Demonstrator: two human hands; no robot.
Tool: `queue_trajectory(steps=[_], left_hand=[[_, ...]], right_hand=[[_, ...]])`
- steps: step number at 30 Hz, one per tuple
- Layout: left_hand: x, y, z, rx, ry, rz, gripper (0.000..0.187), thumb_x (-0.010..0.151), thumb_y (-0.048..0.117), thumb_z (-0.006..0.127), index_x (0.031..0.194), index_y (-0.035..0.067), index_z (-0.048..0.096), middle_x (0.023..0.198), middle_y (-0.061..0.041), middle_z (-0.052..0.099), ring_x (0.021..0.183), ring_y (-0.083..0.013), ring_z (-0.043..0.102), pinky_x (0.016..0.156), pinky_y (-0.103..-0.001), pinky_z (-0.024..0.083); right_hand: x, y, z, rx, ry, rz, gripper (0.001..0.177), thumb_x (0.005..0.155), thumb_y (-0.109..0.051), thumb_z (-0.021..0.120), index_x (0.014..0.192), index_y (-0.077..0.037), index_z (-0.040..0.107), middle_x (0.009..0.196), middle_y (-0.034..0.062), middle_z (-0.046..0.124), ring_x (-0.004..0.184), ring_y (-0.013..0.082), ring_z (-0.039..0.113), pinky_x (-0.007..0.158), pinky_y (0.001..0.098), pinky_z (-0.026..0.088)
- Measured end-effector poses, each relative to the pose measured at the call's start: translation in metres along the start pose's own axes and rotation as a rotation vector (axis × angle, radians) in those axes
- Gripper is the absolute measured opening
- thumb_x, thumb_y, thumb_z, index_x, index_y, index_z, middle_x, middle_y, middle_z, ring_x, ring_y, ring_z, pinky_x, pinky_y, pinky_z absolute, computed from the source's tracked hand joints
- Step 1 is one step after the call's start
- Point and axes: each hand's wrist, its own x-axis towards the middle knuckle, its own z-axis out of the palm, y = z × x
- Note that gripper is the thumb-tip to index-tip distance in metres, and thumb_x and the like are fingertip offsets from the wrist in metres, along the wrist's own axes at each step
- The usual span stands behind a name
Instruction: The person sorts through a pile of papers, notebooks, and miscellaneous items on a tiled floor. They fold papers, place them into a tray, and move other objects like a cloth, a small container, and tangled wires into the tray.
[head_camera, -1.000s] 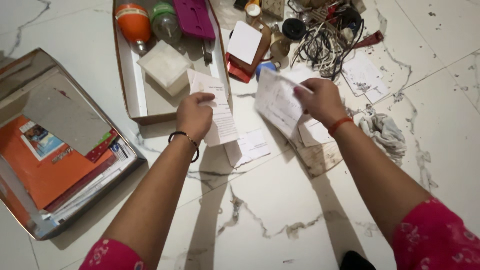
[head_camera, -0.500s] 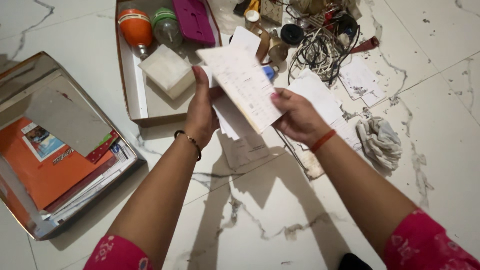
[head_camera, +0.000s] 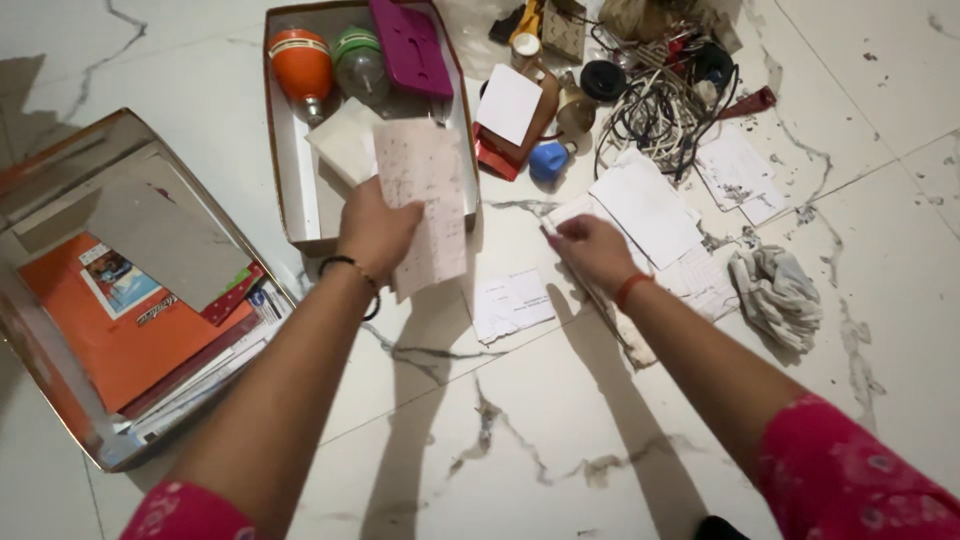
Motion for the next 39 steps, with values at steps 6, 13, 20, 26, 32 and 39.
queue_trajectory(steps=[6,13,20,26,32,39], left_hand=[[-0.002,-0.025,-0.019,-0.074,-0.086,-0.05,0.08,0.075,-0.004,0.064,0.149,0.013,0.037,0.137,-0.016,0.063,0.122,-0.0291,0.065,0.101,-0.035,0.051],[0.005,-0.032,-0.04,-0.113,-0.035,0.199,0.115,0.076,-0.017,0.053,0.163,0.041,0.006,0.165,-0.019,0.036,0.143,-0.0352,0.049,0.111,-0.036,0.047],[0.024,-0.008,-0.075,-0.194,-0.017,0.171,0.105,0.075,-0.017,0.045,0.164,0.033,0.018,0.158,-0.015,0.042,0.133,-0.0263,0.054,0.108,-0.033,0.045],[0.027,-0.01,-0.135,-0.926,-0.014,-0.065,0.044,0.107,0.021,0.046,0.14,-0.007,0.058,0.123,-0.011,0.071,0.118,-0.0229,0.065,0.097,-0.031,0.051],[0.013,-0.064,-0.198,-0.576,0.217,0.053,0.088,0.076,-0.012,0.061,0.153,0.011,0.025,0.142,-0.013,0.053,0.118,-0.0232,0.065,0.085,-0.033,0.061],[-0.018,-0.166,-0.27,-0.465,0.435,-0.209,0.112,0.072,-0.019,0.055,0.161,0.024,0.001,0.159,-0.015,0.031,0.122,-0.0301,0.061,0.084,-0.036,0.059]], right_hand=[[-0.034,-0.018,0.045,-0.532,-0.033,-0.569,0.071,0.061,-0.035,0.09,0.12,-0.002,0.07,0.113,0.0258,0.068,0.101,0.0451,0.062,0.087,0.0513,0.053],[0.014,-0.025,0.017,-0.116,-0.167,-0.014,0.03,0.094,-0.023,0.075,0.114,-0.001,0.076,0.11,0.0145,0.077,0.099,0.0265,0.07,0.09,0.0392,0.058],[0.037,-0.17,0.022,1.199,-0.078,0.121,0.027,0.097,-0.017,0.061,0.115,0.003,0.064,0.109,0.0118,0.073,0.095,0.0191,0.074,0.089,0.0353,0.063],[0.025,-0.284,0.111,0.332,0.208,-0.173,0.025,0.093,-0.02,0.076,0.099,0.003,0.072,0.091,0.0111,0.075,0.08,0.0158,0.068,0.073,0.0302,0.057],[0.016,-0.323,0.168,0.13,-0.181,-0.348,0.03,0.09,-0.027,0.074,0.108,-0.004,0.068,0.1,0.0095,0.074,0.087,0.014,0.072,0.075,0.0307,0.06],[0.024,-0.29,0.181,-0.178,-0.212,-0.432,0.036,0.092,-0.031,0.071,0.114,-0.003,0.071,0.108,0.012,0.076,0.098,0.022,0.073,0.084,0.0346,0.057]])
